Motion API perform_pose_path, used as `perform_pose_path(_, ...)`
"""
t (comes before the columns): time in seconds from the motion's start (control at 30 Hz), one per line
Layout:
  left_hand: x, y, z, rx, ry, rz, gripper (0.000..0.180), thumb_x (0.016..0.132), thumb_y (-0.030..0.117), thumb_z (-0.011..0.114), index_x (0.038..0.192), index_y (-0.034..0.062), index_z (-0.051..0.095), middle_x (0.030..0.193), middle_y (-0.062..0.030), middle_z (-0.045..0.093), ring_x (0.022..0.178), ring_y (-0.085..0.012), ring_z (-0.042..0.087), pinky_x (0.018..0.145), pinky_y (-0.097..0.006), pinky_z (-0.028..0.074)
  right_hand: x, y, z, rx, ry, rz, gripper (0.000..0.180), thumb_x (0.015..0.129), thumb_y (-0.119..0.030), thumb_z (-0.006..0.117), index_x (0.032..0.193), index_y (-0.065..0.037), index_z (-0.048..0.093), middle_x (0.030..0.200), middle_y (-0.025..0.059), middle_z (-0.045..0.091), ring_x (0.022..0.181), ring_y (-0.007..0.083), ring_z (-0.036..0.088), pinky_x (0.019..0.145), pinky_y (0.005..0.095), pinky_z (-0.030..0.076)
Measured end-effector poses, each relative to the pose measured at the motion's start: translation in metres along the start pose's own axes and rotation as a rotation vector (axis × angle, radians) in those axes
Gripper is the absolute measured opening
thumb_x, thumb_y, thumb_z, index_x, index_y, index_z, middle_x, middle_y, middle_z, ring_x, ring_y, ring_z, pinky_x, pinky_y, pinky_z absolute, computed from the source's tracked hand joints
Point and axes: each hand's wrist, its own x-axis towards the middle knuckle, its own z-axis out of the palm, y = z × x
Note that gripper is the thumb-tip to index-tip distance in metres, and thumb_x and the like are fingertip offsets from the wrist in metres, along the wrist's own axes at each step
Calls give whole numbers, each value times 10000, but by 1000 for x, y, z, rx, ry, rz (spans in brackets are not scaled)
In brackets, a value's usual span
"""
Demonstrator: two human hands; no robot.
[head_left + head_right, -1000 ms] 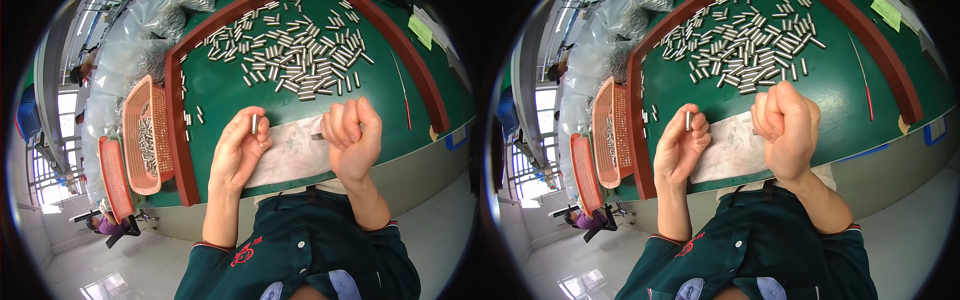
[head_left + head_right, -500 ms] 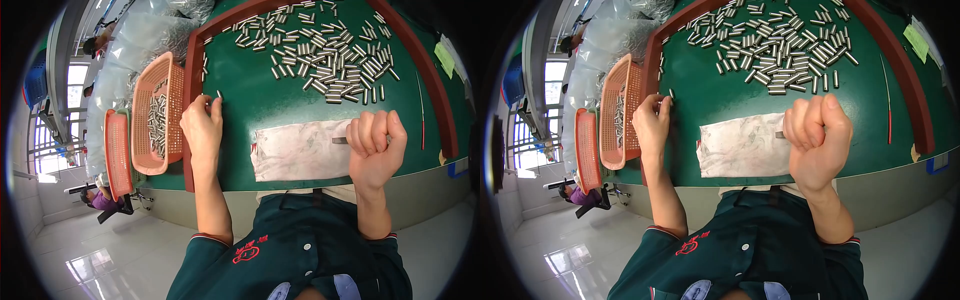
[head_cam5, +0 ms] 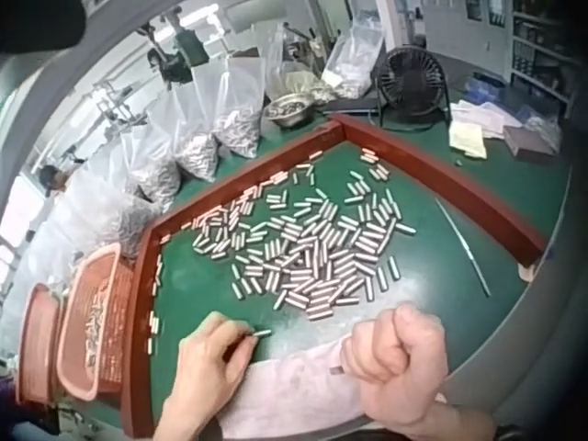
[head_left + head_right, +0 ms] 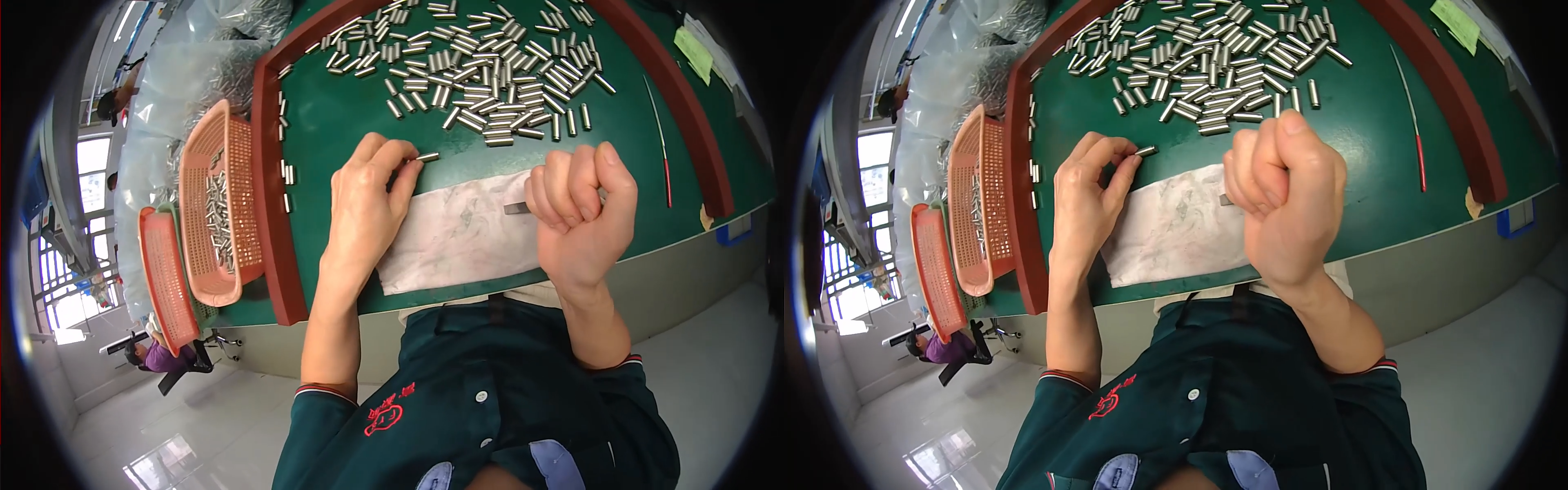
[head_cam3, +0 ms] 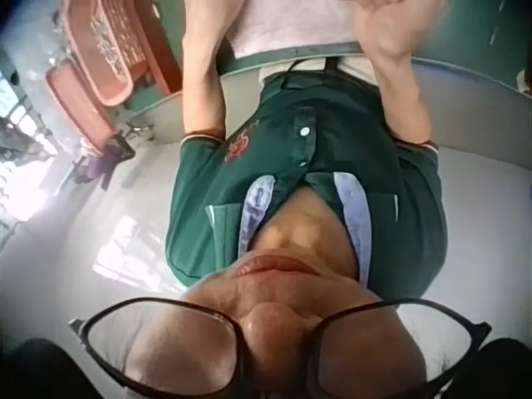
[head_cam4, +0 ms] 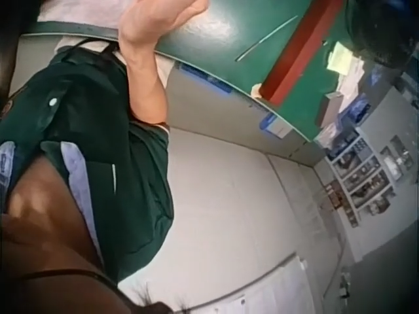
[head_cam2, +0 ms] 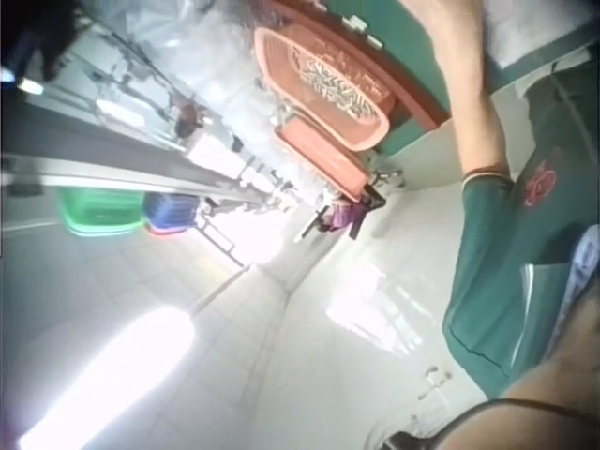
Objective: Cleaning and inspecting small cylindrical metal components using a wiping cloth and a small scraper tool.
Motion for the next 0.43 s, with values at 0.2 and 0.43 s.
perform_pose_path(0.2, 4, 21, 3, -45, -49, 36, 78, 709, 33, 618, 769, 19, 569, 761, -104, 501, 591, -278, 539, 522, -353, 422, -1, 0, 1, -27, -5, 20, 403, 881, -237, 274, 493, -137, 237, 425, -30, 229, 392, 69, 140, 398, 233, 165)
perform_pose_path(0.43, -26, 35, 0, -167, -250, 64, 98, 696, 18, 634, 781, 9, 586, 742, -59, 508, 652, -151, 528, 547, -250, 415, -1, -1, 0, 28, 38, 24, 420, 874, -209, 330, 477, -105, 238, 420, -15, 247, 398, 69, 183, 389, 232, 174)
